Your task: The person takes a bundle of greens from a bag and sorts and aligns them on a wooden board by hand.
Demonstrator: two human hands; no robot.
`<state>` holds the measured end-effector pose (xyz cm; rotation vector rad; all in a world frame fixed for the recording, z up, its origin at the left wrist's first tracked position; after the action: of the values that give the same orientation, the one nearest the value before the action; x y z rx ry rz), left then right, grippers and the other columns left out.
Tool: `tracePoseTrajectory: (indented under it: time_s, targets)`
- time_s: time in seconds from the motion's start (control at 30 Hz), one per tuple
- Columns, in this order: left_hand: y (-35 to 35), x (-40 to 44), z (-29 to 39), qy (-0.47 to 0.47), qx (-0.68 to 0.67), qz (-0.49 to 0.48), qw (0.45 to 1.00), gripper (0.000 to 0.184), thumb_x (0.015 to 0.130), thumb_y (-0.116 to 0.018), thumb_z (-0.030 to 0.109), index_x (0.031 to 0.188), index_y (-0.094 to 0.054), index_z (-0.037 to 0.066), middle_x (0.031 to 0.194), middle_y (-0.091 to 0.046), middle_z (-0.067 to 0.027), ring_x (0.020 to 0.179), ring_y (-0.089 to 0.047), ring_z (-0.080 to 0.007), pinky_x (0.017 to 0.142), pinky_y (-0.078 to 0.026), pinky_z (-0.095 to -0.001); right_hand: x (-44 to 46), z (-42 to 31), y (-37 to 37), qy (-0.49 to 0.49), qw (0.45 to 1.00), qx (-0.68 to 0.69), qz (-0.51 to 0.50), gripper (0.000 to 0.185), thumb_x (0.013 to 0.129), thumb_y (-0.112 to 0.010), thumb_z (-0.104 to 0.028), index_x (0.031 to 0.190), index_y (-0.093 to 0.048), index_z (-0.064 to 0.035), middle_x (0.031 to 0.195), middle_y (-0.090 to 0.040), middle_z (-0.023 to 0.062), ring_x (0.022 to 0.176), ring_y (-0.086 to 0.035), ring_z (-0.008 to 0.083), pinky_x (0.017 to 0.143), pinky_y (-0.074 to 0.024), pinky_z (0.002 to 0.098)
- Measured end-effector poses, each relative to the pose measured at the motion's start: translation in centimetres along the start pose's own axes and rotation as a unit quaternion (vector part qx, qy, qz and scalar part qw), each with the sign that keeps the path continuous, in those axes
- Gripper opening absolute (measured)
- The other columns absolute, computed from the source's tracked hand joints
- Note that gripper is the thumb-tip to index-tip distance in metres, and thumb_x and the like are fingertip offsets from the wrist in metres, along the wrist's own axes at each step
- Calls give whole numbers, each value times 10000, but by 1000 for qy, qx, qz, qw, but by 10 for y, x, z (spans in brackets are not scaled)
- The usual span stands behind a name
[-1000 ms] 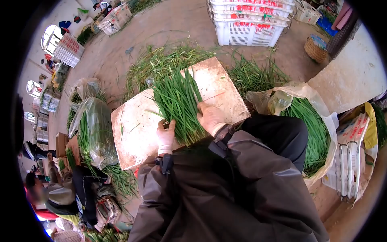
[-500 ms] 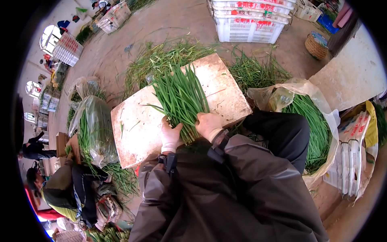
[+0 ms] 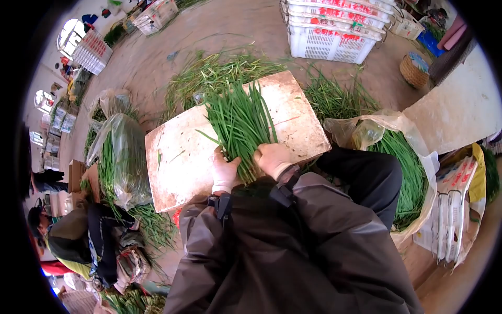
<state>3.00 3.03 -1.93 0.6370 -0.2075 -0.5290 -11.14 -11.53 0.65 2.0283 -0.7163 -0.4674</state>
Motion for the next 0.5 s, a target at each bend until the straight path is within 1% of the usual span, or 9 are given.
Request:
tracePoseTrajectory:
  time_s: [0.03,0.1,0.13,0.23,0.33,0.43,0.5]
  targets:
    - [3,-1,5,-4,22,7,1000,808,709,-893,139,1394,-507,-46,1155,-685,-192,1036,-682,-322,926,-549,-409,3,10,-3,0,998,65,6,357,948,-620,-403,929,-728,-63,913,-741,212,901,-708,429,822,-559,524]
    - [4,0,4,9,-15,0,1000,811,702,-896,142,1395,-516,-39,1168,-665,-199,1044,-676,-332,925,-548,-411,10,25,-4,-3,981,195,18,390,968,-588,-409,940,-745,-53,962,-736,236,955,-694,449,863,-551,524]
    - [3,0,3,16,-34,-5,999,812,699,-897,144,1395,-520,-35,1174,-656,-203,1048,-673,-337,924,-547,-412,12,30,-6,-11,979,203,-9,417,984,-573,-426,1016,-745,-48,997,-731,252,1010,-677,464,900,-541,517]
    - [4,-1,3,38,-35,-22,998,815,745,-860,165,1444,-471,8,1148,-713,-205,1082,-679,-354,951,-538,-442,8,26,0,-10,997,73,-15,436,981,-588,-463,1069,-713,-55,976,-740,234,988,-691,454,878,-546,526]
    - [6,-2,7,24,-8,-14,1000,808,746,-858,162,1438,-473,5,1138,-712,-212,1076,-688,-364,947,-544,-434,6,19,5,-52,998,-16,-23,405,963,-634,-459,1098,-679,-80,990,-754,192,938,-711,432,819,-556,527]
    - [8,-1,7,46,-26,-6,999,817,678,-898,193,1390,-545,2,1161,-640,-232,1114,-601,-391,965,-515,-446,1,14,10,-51,996,-68,32,345,943,-667,-444,1060,-660,-119,992,-758,147,870,-726,397,747,-560,520]
    - [9,-1,7,48,-27,-9,998,814,677,-896,196,1388,-548,4,1162,-638,-234,1124,-596,-395,971,-512,-448,-3,8,14,-2,996,-38,86,297,926,-697,-408,1018,-666,-127,944,-746,134,849,-718,392,731,-555,512]
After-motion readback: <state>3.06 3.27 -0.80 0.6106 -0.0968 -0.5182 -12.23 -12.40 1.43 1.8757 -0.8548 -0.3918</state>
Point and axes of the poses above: each hand's wrist, its own x-axis towards the middle knuckle, its own y-axis out of the back of the hand, z = x × y, the point moved 5 cm from there along x, towards the middle knuckle
